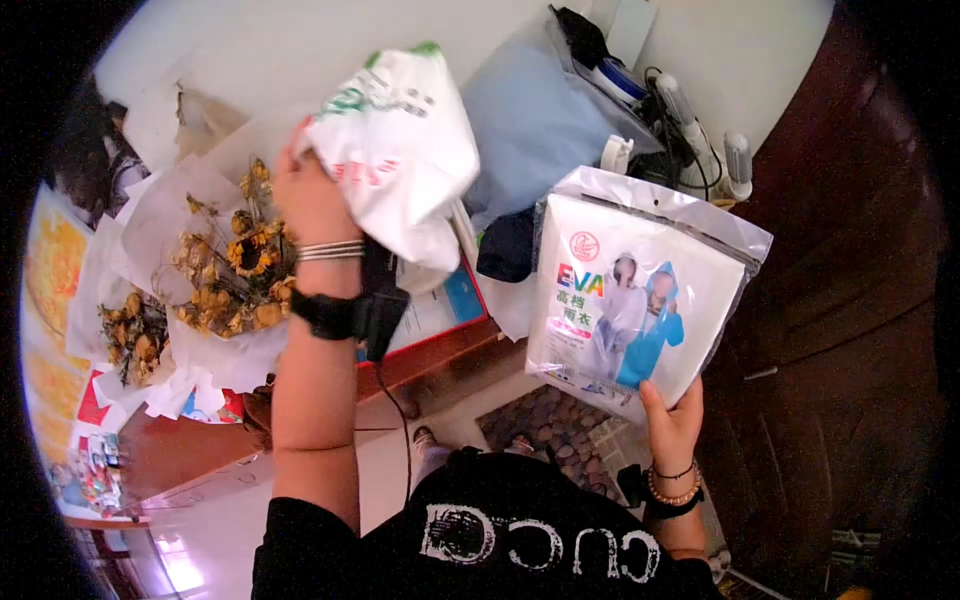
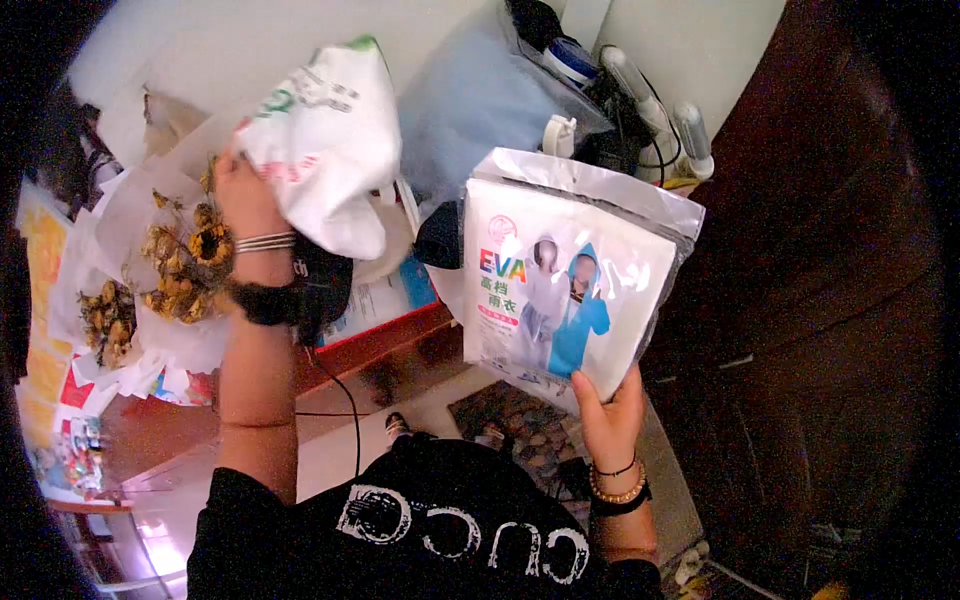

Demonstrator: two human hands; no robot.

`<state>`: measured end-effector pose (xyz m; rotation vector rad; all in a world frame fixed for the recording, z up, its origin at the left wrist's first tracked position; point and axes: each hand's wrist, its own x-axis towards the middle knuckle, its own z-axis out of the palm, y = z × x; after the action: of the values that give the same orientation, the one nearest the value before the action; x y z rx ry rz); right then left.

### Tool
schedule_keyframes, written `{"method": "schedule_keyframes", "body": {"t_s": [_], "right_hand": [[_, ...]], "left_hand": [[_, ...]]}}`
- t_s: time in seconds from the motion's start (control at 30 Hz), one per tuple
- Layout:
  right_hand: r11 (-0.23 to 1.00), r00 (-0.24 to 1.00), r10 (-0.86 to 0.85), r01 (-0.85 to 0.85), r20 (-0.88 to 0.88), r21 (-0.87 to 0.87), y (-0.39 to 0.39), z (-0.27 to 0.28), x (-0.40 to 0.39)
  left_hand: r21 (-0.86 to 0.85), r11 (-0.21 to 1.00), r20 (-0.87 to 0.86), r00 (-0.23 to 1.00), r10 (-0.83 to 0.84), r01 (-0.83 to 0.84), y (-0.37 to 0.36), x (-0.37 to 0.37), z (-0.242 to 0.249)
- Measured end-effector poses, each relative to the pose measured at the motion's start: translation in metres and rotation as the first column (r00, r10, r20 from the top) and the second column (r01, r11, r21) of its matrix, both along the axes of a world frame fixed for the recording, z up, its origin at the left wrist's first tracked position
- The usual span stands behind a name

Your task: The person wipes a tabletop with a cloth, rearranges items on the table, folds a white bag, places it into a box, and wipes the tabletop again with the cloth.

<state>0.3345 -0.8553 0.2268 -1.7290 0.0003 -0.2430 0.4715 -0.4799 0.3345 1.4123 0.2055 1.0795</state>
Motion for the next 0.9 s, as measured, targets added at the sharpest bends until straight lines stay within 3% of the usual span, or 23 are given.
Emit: {"method": "schedule_keyframes", "body": {"t_s": [0.07,0.1,0.17,0.2,0.23,0.27,0.3,0.4,0.6,0.77,0.9], "right_hand": [[1.0,1.0,0.003,-0.003,0.002,0.0,-0.001,-0.003,0.0],[1.0,1.0,0.009,-0.009,0.017,-0.018,-0.002,-0.003,0.0],[0.999,0.999,0.026,-0.025,0.033,-0.032,-0.003,-0.004,0.001],[0.999,0.999,0.03,-0.029,0.034,-0.035,-0.005,-0.006,0.002],[0.999,0.999,0.035,-0.033,0.037,-0.039,-0.005,-0.007,0.003],[0.998,0.998,0.044,-0.042,0.04,-0.036,-0.004,-0.007,0.003],[0.999,0.998,0.042,-0.042,0.048,-0.004,-0.003,-0.006,0.002],[0.997,0.995,0.059,-0.064,0.077,0.054,0.001,0.002,0.001],[0.993,0.979,0.05,-0.071,0.195,0.099,0.007,0.0,-0.003],[0.993,0.967,-0.05,0.021,0.251,0.115,0.022,0.001,-0.009],[0.983,0.991,0.104,-0.114,0.079,0.141,0.024,0.013,-0.009]], "left_hand": [[0.37,0.915,-0.023,0.983,0.182,-0.161,0.02,-0.014,0.015],[0.877,0.262,0.208,0.81,0.548,-0.402,0.043,-0.021,0.021],[0.617,0.751,0.0,0.954,0.299,-0.235,0.056,-0.043,0.042],[0.256,0.965,-0.013,0.998,0.063,-0.058,0.055,-0.06,0.053],[-0.139,0.976,0.072,0.984,-0.161,0.169,0.054,-0.08,0.059],[-0.084,0.947,0.109,0.948,-0.3,0.31,0.06,-0.104,0.059],[0.039,0.997,0.055,0.996,0.068,-0.07,0.055,-0.121,0.057],[-0.041,0.997,0.071,0.995,-0.068,0.071,0.057,-0.177,0.038],[-0.159,0.967,0.075,0.98,-0.187,0.197,0.063,-0.236,-0.006],[-0.173,0.925,0.156,0.937,-0.313,0.338,0.059,-0.222,-0.009],[-0.14,0.901,0.242,0.897,-0.371,0.41,0.022,-0.19,0.013]]}}
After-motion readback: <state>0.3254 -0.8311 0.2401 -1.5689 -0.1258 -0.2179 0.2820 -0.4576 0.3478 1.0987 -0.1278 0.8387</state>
